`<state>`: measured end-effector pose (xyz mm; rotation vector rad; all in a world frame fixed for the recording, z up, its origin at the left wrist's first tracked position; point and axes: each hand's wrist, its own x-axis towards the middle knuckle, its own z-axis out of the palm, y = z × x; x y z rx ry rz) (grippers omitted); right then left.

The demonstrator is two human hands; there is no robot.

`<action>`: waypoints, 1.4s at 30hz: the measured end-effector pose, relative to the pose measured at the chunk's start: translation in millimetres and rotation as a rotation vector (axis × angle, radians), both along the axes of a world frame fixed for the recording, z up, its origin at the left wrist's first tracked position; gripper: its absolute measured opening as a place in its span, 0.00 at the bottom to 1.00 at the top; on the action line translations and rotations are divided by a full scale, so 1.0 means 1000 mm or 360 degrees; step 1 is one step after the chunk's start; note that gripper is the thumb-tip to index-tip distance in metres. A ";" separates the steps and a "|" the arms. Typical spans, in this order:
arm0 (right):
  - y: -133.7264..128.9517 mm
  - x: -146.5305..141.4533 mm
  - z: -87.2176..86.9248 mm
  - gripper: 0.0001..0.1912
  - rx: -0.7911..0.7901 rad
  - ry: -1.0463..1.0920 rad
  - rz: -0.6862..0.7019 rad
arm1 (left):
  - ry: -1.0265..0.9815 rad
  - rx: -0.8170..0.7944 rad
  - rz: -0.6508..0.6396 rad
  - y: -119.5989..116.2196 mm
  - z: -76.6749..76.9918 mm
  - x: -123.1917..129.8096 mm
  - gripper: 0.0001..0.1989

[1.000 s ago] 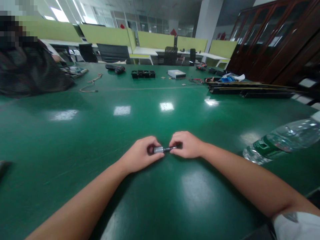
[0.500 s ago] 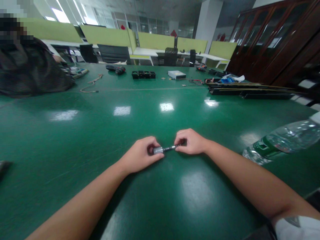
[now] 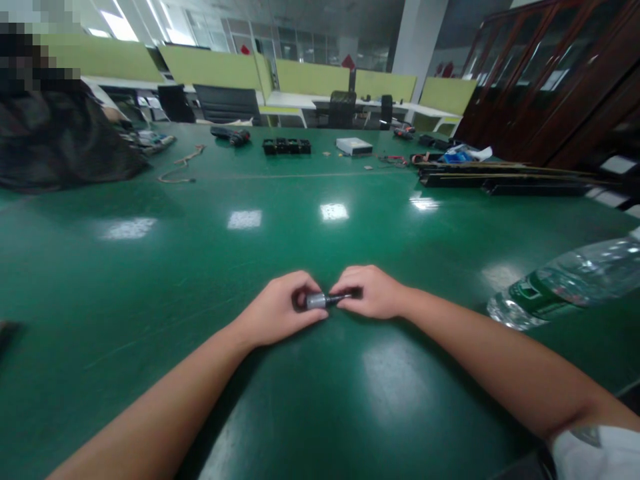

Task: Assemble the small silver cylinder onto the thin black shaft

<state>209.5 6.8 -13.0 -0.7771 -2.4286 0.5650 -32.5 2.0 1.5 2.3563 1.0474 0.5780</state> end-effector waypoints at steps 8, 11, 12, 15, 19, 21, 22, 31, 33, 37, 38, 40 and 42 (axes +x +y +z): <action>-0.002 -0.003 0.000 0.10 0.0031 -0.0009 0.0007 | -0.0014 -0.0052 -0.0007 -0.001 0.001 0.001 0.12; -0.004 -0.006 -0.001 0.10 0.0040 -0.0017 0.0007 | 0.0006 -0.0036 -0.0018 -0.001 0.000 0.001 0.11; -0.004 -0.007 -0.001 0.10 0.0040 -0.0019 0.0004 | 0.0012 -0.0026 -0.0017 0.000 0.000 0.001 0.11; -0.005 -0.008 -0.001 0.10 0.0038 -0.0019 -0.0013 | 0.0022 0.0004 -0.0016 0.000 -0.001 0.001 0.11; -0.005 -0.008 0.000 0.09 0.0035 -0.0019 -0.0027 | 0.0019 0.0026 -0.0041 0.001 -0.001 0.000 0.12; -0.005 -0.008 0.001 0.08 0.0032 -0.0021 -0.0029 | 0.0029 0.0030 -0.0052 0.002 -0.001 0.000 0.13; -0.005 -0.008 0.001 0.08 0.0033 -0.0020 -0.0030 | 0.0032 0.0028 -0.0055 0.002 0.000 0.000 0.13; -0.004 -0.006 0.001 0.06 0.0063 0.0003 -0.0047 | 0.0018 -0.0025 -0.0057 0.002 0.001 0.001 0.13; -0.004 -0.005 0.000 0.06 0.0057 0.0011 -0.0047 | 0.0016 -0.0032 -0.0056 0.002 0.001 0.001 0.13; -0.003 -0.004 0.000 0.06 0.0048 0.0007 -0.0055 | 0.0020 -0.0019 -0.0048 0.001 0.001 0.001 0.13; -0.003 -0.004 -0.001 0.06 0.0048 0.0002 -0.0060 | 0.0025 -0.0018 -0.0047 0.001 0.001 0.001 0.13; -0.003 -0.004 -0.001 0.06 0.0054 -0.0009 -0.0070 | 0.0031 -0.0020 -0.0046 0.001 0.001 0.000 0.13; -0.003 -0.004 -0.002 0.06 0.0066 -0.0015 -0.0079 | 0.0032 -0.0022 -0.0046 0.001 0.001 0.000 0.12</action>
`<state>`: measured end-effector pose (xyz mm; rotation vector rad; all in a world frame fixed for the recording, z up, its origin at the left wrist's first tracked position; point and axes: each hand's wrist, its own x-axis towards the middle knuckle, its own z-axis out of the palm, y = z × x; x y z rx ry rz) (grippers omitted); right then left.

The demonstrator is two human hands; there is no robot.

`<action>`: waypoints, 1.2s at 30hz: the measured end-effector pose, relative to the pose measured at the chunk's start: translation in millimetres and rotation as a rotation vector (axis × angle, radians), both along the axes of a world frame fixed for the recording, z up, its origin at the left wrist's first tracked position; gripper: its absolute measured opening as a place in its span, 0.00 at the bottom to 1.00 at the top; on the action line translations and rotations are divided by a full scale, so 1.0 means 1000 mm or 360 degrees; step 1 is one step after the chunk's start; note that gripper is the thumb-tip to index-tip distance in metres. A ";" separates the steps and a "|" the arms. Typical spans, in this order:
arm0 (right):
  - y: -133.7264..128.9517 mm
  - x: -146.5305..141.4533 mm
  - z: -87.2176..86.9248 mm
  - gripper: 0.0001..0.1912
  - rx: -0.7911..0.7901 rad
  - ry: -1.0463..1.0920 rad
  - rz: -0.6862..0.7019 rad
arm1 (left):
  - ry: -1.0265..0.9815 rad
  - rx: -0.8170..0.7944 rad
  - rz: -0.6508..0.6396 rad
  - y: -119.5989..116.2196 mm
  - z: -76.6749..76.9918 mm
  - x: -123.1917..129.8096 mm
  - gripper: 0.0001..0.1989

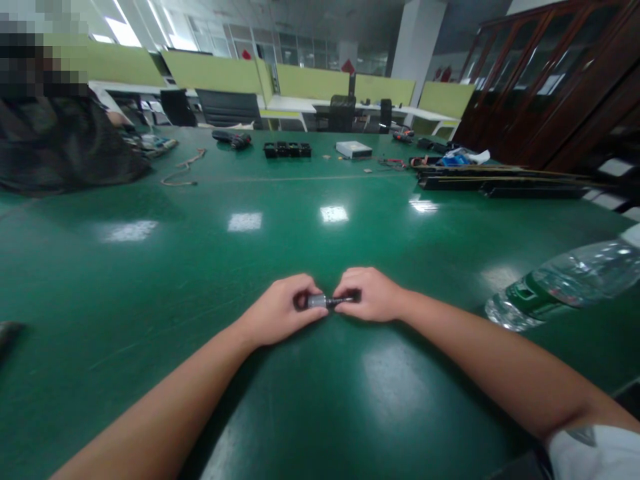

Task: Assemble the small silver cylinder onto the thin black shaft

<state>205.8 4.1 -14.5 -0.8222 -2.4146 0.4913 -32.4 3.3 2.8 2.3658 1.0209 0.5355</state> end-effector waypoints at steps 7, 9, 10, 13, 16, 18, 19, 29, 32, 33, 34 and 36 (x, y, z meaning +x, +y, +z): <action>0.000 0.000 0.000 0.05 0.0014 -0.0002 0.0004 | -0.0008 -0.0019 0.0005 -0.001 0.003 0.001 0.12; 0.000 0.000 0.000 0.05 0.0014 -0.0001 0.0006 | -0.0007 -0.0013 0.0005 -0.001 0.003 0.001 0.12; 0.000 0.000 0.000 0.05 0.0015 -0.0002 0.0002 | -0.0006 -0.0008 0.0003 -0.001 0.002 0.001 0.12; 0.000 0.000 0.000 0.05 0.0017 0.0000 -0.0005 | 0.0003 0.0013 -0.0004 0.000 0.000 0.000 0.13; 0.001 0.000 -0.001 0.05 0.0013 0.0010 0.0009 | 0.0026 0.0035 0.0000 0.000 -0.001 0.000 0.12; 0.001 0.000 -0.001 0.05 0.0010 0.0012 0.0016 | 0.0033 0.0042 0.0001 0.000 -0.002 0.000 0.12; 0.001 0.000 -0.002 0.05 0.0012 0.0011 0.0016 | 0.0033 0.0040 0.0000 0.000 -0.002 0.000 0.12; 0.003 0.001 -0.002 0.04 0.0066 0.0008 0.0015 | 0.0027 0.0010 0.0037 -0.001 -0.002 0.000 0.11; 0.004 0.002 -0.002 0.04 0.0083 0.0010 -0.0017 | 0.0042 0.0012 0.0068 -0.001 -0.002 0.001 0.12; 0.004 0.003 -0.002 0.05 0.0085 0.0011 -0.0032 | 0.0050 0.0021 0.0075 -0.002 -0.002 0.001 0.12; 0.005 0.003 -0.002 0.05 0.0087 0.0012 -0.0047 | 0.0057 0.0033 0.0079 -0.002 -0.001 0.001 0.12; 0.006 0.004 -0.002 0.05 0.0092 0.0020 -0.0070 | 0.0068 0.0056 0.0076 -0.002 -0.001 0.001 0.12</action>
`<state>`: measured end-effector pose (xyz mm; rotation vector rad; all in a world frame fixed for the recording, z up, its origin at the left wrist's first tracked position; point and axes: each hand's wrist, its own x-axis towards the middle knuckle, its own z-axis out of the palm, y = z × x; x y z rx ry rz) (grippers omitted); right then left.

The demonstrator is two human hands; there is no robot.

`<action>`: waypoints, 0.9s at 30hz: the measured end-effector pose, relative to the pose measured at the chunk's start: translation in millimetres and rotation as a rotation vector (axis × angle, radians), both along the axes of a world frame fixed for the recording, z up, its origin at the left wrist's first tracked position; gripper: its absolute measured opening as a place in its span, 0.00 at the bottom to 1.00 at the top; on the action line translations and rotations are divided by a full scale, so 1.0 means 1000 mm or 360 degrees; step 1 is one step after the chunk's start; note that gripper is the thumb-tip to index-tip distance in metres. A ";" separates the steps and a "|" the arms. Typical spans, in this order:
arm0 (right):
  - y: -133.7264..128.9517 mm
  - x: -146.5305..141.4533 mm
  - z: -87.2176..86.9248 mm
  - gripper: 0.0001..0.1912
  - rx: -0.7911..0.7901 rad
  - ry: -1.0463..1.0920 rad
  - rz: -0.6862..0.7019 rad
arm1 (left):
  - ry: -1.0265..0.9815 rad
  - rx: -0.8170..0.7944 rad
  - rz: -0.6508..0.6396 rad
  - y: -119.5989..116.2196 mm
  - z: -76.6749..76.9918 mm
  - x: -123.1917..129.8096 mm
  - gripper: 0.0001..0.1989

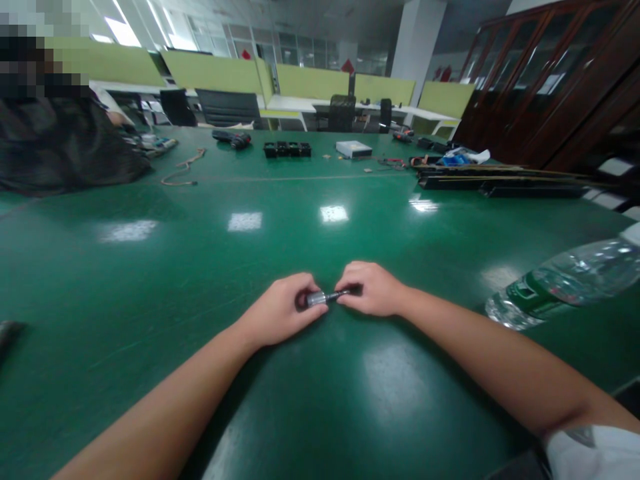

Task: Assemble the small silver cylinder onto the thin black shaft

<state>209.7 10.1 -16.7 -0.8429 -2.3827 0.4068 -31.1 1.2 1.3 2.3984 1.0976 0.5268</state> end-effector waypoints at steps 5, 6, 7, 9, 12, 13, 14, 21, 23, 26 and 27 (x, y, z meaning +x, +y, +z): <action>0.001 0.001 -0.001 0.06 0.0007 0.0013 0.0018 | 0.0012 0.0039 -0.0031 -0.001 0.000 0.000 0.12; 0.001 0.002 -0.001 0.06 0.0009 0.0009 0.0024 | 0.0022 0.0051 -0.0041 -0.001 0.000 0.000 0.11; 0.002 0.002 -0.002 0.06 0.0013 0.0004 0.0028 | 0.0034 0.0064 -0.0049 -0.002 0.001 0.000 0.11; 0.002 0.002 -0.002 0.07 0.0021 -0.0005 0.0032 | 0.0060 0.0090 -0.0057 -0.002 0.002 0.000 0.11; 0.002 0.003 -0.003 0.07 0.0016 -0.0018 0.0004 | 0.0068 0.0110 -0.0052 -0.001 0.003 -0.003 0.11; 0.002 0.003 -0.003 0.07 0.0008 -0.0024 -0.0014 | 0.0060 0.0110 -0.0048 0.000 0.003 -0.004 0.11; 0.003 0.004 -0.003 0.07 0.0001 -0.0030 -0.0040 | 0.0049 0.0107 -0.0041 0.001 0.002 -0.005 0.11; 0.010 0.015 0.000 0.05 -0.0072 -0.0036 -0.0321 | -0.0029 0.0029 0.0029 0.006 0.000 -0.009 0.12; 0.010 0.016 0.001 0.04 -0.0074 -0.0050 -0.0299 | -0.0033 0.0023 0.0036 0.006 -0.001 -0.009 0.12; 0.009 0.015 0.001 0.05 -0.0047 -0.0064 -0.0224 | -0.0031 0.0033 0.0035 0.006 -0.001 -0.009 0.13; 0.008 0.014 0.001 0.05 -0.0039 -0.0064 -0.0205 | -0.0031 0.0031 0.0034 0.006 -0.001 -0.009 0.13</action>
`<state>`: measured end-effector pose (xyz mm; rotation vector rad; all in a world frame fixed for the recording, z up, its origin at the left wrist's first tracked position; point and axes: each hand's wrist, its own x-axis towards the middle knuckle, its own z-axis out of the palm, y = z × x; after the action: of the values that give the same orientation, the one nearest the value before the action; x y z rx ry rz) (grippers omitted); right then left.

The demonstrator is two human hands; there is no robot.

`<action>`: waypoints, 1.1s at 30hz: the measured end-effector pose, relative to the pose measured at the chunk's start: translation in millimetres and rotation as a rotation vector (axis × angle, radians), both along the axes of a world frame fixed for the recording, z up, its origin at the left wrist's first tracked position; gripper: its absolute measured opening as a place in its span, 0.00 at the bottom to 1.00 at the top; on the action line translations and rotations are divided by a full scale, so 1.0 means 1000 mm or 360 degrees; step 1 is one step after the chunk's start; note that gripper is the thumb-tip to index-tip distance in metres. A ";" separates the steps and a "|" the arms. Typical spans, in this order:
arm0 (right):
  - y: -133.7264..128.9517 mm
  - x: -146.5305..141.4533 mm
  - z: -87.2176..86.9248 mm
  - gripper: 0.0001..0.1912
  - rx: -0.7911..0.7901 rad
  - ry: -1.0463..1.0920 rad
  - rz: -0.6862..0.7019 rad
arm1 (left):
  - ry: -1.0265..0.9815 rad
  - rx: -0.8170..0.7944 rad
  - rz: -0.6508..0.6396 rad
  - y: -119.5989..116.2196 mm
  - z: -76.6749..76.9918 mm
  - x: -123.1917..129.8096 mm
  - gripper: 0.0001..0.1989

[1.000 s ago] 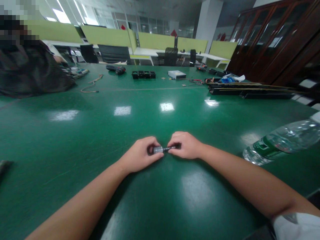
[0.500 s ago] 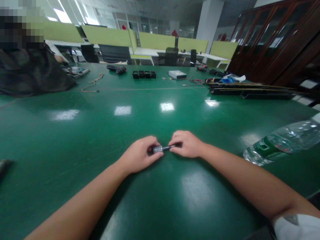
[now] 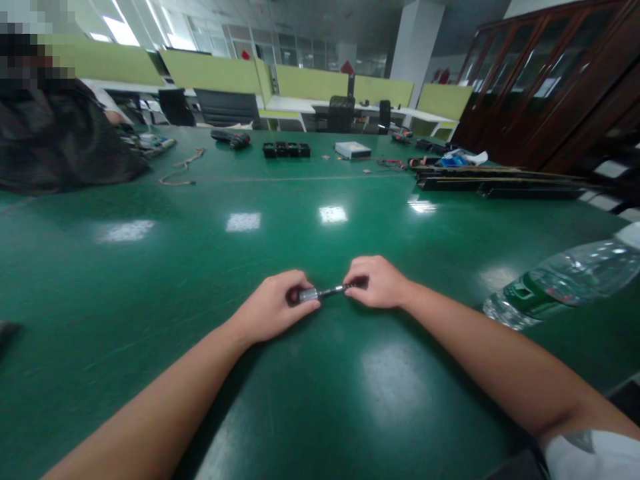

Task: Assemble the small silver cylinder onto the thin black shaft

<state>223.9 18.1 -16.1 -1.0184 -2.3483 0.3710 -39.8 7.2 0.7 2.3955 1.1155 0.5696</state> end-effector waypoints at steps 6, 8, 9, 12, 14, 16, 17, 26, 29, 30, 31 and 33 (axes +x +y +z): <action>-0.002 -0.004 -0.003 0.06 0.0032 0.0010 0.0053 | -0.0010 -0.0037 -0.0014 -0.001 0.001 0.001 0.13; -0.003 -0.006 -0.003 0.07 0.0037 0.0014 0.0102 | -0.0006 -0.0029 -0.0022 -0.001 0.001 0.001 0.13; -0.004 -0.008 -0.003 0.07 0.0043 0.0018 0.0133 | -0.0005 -0.0021 -0.0025 -0.001 0.001 0.001 0.13; -0.007 -0.013 -0.002 0.10 0.0055 0.0027 0.0228 | -0.0013 -0.0001 -0.0039 -0.001 -0.001 0.001 0.13; -0.009 -0.016 -0.002 0.12 0.0044 0.0026 0.0262 | -0.0023 0.0007 -0.0048 -0.002 -0.001 0.001 0.14; -0.010 -0.017 -0.002 0.12 0.0030 0.0021 0.0262 | -0.0024 0.0000 -0.0054 -0.002 0.000 0.002 0.15; -0.010 -0.017 -0.002 0.12 0.0026 0.0019 0.0257 | -0.0029 -0.0012 -0.0056 -0.003 0.000 0.002 0.15; -0.013 -0.019 -0.001 0.09 0.0040 0.0034 0.0298 | -0.0046 -0.0053 -0.0060 -0.005 0.005 0.004 0.13; -0.013 -0.020 -0.002 0.09 0.0046 0.0044 0.0316 | -0.0044 -0.0038 -0.0071 -0.005 0.004 0.005 0.12; -0.013 -0.020 -0.002 0.09 0.0044 0.0045 0.0317 | -0.0042 -0.0031 -0.0069 -0.006 0.004 0.005 0.12; -0.013 -0.020 -0.002 0.09 0.0044 0.0049 0.0318 | -0.0039 -0.0024 -0.0063 -0.006 0.004 0.005 0.11; -0.013 -0.020 -0.002 0.09 0.0046 0.0050 0.0322 | -0.0033 -0.0008 -0.0049 -0.007 0.004 0.006 0.11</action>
<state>204.2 5.5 -18.3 -0.7576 -2.4279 0.4244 -33.4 0.0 4.3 2.3929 1.0686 0.5791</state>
